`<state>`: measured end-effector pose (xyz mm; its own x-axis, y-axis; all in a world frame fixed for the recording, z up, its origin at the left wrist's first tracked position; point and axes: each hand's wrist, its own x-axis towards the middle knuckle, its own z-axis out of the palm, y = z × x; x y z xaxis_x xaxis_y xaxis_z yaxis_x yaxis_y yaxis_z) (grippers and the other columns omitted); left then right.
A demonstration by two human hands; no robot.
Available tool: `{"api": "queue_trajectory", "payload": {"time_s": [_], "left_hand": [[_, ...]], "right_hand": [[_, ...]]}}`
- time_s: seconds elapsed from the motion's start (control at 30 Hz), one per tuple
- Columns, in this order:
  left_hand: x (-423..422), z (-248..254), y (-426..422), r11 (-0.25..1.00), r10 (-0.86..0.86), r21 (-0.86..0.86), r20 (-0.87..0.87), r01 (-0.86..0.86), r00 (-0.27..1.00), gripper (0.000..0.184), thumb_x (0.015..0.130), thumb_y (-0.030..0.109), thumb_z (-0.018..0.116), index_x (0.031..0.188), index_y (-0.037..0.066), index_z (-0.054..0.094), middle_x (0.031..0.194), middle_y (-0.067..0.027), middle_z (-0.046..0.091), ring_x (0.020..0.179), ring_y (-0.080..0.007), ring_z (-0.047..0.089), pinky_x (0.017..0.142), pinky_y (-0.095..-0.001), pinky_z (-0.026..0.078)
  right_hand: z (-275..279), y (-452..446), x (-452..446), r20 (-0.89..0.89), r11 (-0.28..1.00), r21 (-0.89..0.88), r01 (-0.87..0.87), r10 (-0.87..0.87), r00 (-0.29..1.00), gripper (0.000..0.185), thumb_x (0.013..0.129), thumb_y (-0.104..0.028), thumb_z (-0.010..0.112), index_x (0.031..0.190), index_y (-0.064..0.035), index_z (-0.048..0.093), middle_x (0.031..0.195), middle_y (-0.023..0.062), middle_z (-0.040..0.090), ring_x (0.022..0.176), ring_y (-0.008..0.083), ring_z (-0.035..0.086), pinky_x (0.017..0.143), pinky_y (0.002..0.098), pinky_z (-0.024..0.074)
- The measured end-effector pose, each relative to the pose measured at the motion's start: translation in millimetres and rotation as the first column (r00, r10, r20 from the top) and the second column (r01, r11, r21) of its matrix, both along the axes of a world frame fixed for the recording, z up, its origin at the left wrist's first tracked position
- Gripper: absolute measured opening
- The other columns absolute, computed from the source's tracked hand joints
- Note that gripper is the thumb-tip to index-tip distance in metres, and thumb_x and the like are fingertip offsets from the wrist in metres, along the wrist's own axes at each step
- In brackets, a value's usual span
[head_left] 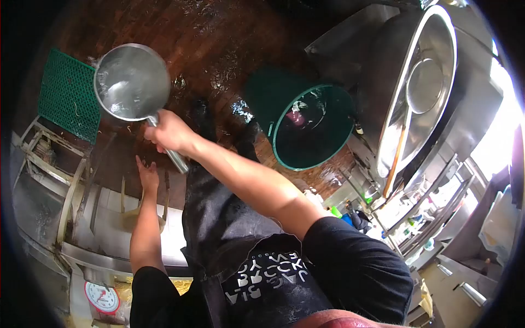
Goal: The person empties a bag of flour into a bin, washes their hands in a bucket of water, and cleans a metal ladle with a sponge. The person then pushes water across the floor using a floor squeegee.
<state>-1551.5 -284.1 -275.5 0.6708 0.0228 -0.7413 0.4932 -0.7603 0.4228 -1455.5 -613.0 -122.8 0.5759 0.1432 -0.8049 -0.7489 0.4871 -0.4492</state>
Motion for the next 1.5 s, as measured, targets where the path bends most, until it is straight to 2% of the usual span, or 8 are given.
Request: {"api": "queue_trajectory", "payload": {"time_s": [0.3, 0.47, 0.6, 0.7, 0.8, 1.0, 1.2, 1.5], "left_hand": [[9, 19, -42, 0.994, -0.099, 0.057, 0.021, 0.097, 0.995, 0.078, 0.094, 0.009, 0.061, 0.157, 0.004, 0.015, 0.144, -0.0267, 0.044, 0.123, -0.0335, 0.055, 0.1, -0.0369, 0.044], [-5, -4, -76, 0.971, -0.237, 0.004, 0.167, 0.24, 0.957, 0.076, 0.094, 0.008, 0.059, 0.156, 0.002, 0.014, 0.128, -0.024, 0.056, 0.115, -0.0344, 0.059, 0.098, -0.0375, 0.045], [-5, 15, -134, 0.962, -0.214, -0.154, 0.085, 0.225, 0.973, 0.063, 0.097, 0.009, 0.054, 0.151, 0.002, 0.022, 0.106, -0.0132, 0.065, 0.092, -0.0341, 0.063, 0.087, -0.0431, 0.049], [-9, -3, -155, 0.814, 0.212, -0.472, -0.302, -0.339, 0.929, 0.037, 0.099, 0.014, 0.052, 0.133, 0.004, 0.043, 0.099, -0.0148, 0.065, 0.083, -0.0332, 0.064, 0.079, -0.043, 0.05], [-22, 41, -215, 0.856, -0.442, -0.072, 0.412, 0.512, 0.797, 0.02, 0.102, 0.024, 0.051, 0.109, 0.005, 0.051, 0.087, -0.018, 0.062, 0.079, -0.0296, 0.063, 0.071, -0.0422, 0.049], [-46, 128, -311, 0.892, -0.387, -0.201, 0.128, 0.406, 0.913, 0.056, 0.102, 0.049, 0.047, 0.08, 0.0, 0.062, 0.062, -0.0135, 0.061, 0.062, -0.024, 0.06, 0.069, -0.0401, 0.048], [-98, 205, -355, 0.819, -0.437, -0.201, 0.39, 0.538, 0.81, 0.057, 0.082, 0.007, 0.072, 0.135, 0.005, 0.05, 0.111, -0.0145, 0.065, 0.09, -0.0269, 0.066, 0.083, -0.0372, 0.053], [-173, 325, -392, 0.707, -0.538, -0.201, 0.469, 0.678, 0.7, 0.073, 0.088, 0.022, 0.069, 0.15, 0.009, 0.034, 0.119, -0.0168, 0.064, 0.099, -0.0265, 0.064, 0.092, -0.0401, 0.051]], "right_hand": [[-141, -170, -126, -0.327, 0.412, 0.74, 0.532, -0.472, 0.819, 0.013, 0.091, -0.019, 0.058, 0.092, -0.0071, 0.054, 0.061, -0.0047, 0.04, 0.047, 0.0061, 0.037, 0.042, 0.0238, 0.0327], [-50, -231, -201, -0.168, 0.551, 0.711, 0.437, -0.471, 0.866, 0.018, 0.091, -0.022, 0.059, 0.101, -0.0075, 0.057, 0.062, -0.0028, 0.041, 0.046, 0.0083, 0.039, 0.039, 0.0254, 0.0318], [21, -233, -291, -0.174, 0.704, 0.525, 0.478, -0.461, 0.87, 0.021, 0.09, -0.014, 0.064, 0.107, -0.0085, 0.055, 0.06, -0.0012, 0.042, 0.043, 0.0098, 0.04, 0.037, 0.027, 0.0318], [66, -230, -368, -0.196, 0.856, 0.169, 0.488, -0.456, 0.868, 0.019, 0.086, -0.004, 0.065, 0.103, -0.0067, 0.055, 0.06, 0.0004, 0.045, 0.045, 0.0117, 0.043, 0.04, 0.0262, 0.035], [68, -239, -428, -0.295, 0.884, 0.007, 0.468, -0.446, 0.845, 0.018, 0.086, -0.001, 0.064, 0.101, -0.0052, 0.056, 0.062, 0.0012, 0.047, 0.048, 0.0122, 0.045, 0.043, 0.0263, 0.0381], [28, -253, -463, -0.364, 0.919, -0.301, 0.253, -0.356, 0.86, 0.015, 0.091, -0.012, 0.065, 0.1, -0.0024, 0.057, 0.07, 0.0046, 0.056, 0.056, 0.0153, 0.054, 0.047, 0.029, 0.045], [78, -256, -468, 0.009, 0.73, -0.68, -0.067, 0.1, 0.995, 0.055, 0.089, -0.009, 0.064, 0.14, 0.002, 0.047, 0.093, 0.0066, 0.068, 0.079, 0.014, 0.063, 0.065, 0.0291, 0.0529], [228, -280, -567, 0.138, 0.592, -0.794, 0.137, -0.044, 0.989, 0.012, 0.081, -0.005, 0.072, 0.093, -0.0023, 0.07, 0.075, 0.0094, 0.07, 0.069, 0.017, 0.069, 0.063, 0.0329, 0.056]]}}
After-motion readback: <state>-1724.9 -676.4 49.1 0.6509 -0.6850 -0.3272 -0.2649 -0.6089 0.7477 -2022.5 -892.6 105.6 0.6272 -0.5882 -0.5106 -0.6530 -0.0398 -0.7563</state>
